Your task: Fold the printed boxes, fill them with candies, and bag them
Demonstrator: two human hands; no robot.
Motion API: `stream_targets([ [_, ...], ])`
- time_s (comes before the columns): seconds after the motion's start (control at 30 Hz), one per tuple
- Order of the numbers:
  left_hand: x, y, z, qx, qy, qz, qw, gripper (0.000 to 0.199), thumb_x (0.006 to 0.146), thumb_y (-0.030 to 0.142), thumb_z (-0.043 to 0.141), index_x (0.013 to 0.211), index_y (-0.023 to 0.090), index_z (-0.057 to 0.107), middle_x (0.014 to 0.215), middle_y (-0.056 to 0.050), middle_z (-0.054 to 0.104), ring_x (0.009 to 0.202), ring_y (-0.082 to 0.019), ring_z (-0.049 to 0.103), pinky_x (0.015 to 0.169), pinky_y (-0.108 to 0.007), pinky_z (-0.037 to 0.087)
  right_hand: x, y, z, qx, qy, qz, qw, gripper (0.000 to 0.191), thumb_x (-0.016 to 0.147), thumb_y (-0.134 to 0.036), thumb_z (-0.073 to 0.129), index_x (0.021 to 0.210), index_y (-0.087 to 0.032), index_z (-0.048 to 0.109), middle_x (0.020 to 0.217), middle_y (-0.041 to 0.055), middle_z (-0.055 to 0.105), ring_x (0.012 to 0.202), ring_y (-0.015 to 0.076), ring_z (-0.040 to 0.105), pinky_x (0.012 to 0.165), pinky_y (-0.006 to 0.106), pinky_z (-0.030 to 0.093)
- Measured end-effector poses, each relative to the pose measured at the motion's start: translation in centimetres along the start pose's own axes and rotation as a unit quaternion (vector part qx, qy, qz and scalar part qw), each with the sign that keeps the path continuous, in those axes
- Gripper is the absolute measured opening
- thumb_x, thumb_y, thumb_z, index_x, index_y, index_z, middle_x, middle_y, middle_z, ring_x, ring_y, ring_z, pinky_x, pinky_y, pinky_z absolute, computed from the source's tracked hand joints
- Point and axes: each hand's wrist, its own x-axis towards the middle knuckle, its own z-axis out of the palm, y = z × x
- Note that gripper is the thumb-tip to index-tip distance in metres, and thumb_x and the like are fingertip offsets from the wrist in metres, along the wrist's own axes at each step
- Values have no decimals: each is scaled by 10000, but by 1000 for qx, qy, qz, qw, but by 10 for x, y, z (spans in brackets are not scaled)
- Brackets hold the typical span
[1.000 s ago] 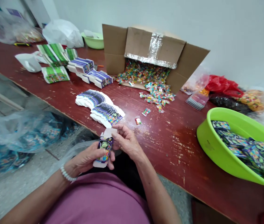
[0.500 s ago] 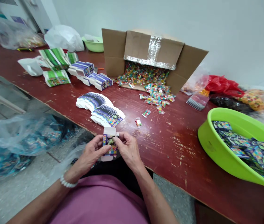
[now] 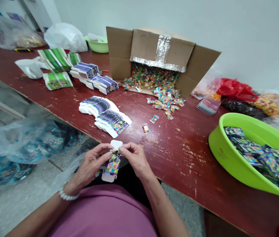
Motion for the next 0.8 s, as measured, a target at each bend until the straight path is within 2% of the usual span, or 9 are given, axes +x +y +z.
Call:
stream_targets([
  [0.1, 1, -1, -2, 23, -16, 8, 1000, 214, 833, 353, 726, 954, 185, 669, 884, -17, 698, 793, -157, 629, 698, -238, 505, 3, -6, -5, 13, -30, 4, 999, 344, 662, -392, 875, 886, -203, 694, 749, -13, 690, 658, 133, 606, 657, 261, 481],
  [0.17, 1, -3, -3, 30, -18, 14, 999, 231, 825, 352, 736, 975, 194, 657, 879, -12, 697, 776, -151, 628, 686, -233, 501, 4, -9, -6, -10, -62, -13, 998, 372, 682, -393, 866, 961, -213, 700, 779, -9, 697, 683, 140, 620, 679, 271, 490],
  [0.27, 1, -2, -3, -11, 2, 1, 1000, 421, 782, 337, 787, 1117, 233, 556, 834, 19, 688, 711, -130, 634, 647, -220, 500, 3, -8, -7, -84, -81, -47, 992, 260, 762, -417, 809, 849, -186, 727, 806, 32, 717, 722, 161, 630, 703, 294, 498],
  [0.37, -1, 2, -1, -75, -19, -68, 995, 579, 790, 391, 788, 1244, 258, 455, 864, 16, 696, 702, -142, 671, 624, -232, 526, 1, -3, -7, -117, -40, -100, 987, 211, 825, -415, 756, 835, -205, 735, 839, 46, 725, 749, 179, 636, 696, 306, 501],
  [0.47, -2, 1, 1, -116, -87, -166, 975, 461, 893, 547, 620, 1181, 198, 528, 876, -51, 716, 637, -183, 704, 572, -278, 552, -2, -4, -6, -188, -23, -170, 967, 175, 874, -398, 706, 889, -232, 758, 854, 44, 717, 774, 187, 638, 711, 311, 498],
  [0.53, -1, -1, 4, -128, -79, -206, 967, 467, 930, 598, 516, 1099, 166, 568, 791, -62, 708, 513, -176, 673, 485, -270, 526, -3, -8, -6, -238, -43, -191, 951, 189, 902, -394, 671, 905, -234, 771, 868, 48, 720, 797, 189, 642, 732, 314, 495],
  [0.6, 0, -3, 8, -126, -54, -218, 966, 486, 937, 614, 479, 1066, 159, 588, 727, -51, 693, 435, -157, 629, 419, -246, 484, -3, -11, -5, -234, -55, -170, 956, 217, 904, -410, 661, 884, -223, 768, 884, 53, 735, 806, 190, 652, 733, 311, 503],
  [0.67, 2, -4, 12, -111, -41, -203, 972, 520, 921, 641, 487, 1049, 153, 612, 711, -48, 692, 423, -145, 614, 404, -229, 466, -2, -12, -4, -185, -46, -124, 974, 224, 866, -425, 702, 856, -208, 755, 884, 54, 753, 794, 188, 670, 721, 305, 518],
  [0.8, 4, -1, 17, -39, -17, -159, 986, 638, 875, 731, 473, 966, 128, 659, 688, -58, 696, 420, -121, 592, 403, -204, 439, 4, -13, -2, -121, -33, -57, 990, 224, 784, -404, 772, 852, -191, 746, 768, 26, 750, 640, 150, 649, 596, 259, 490],
])
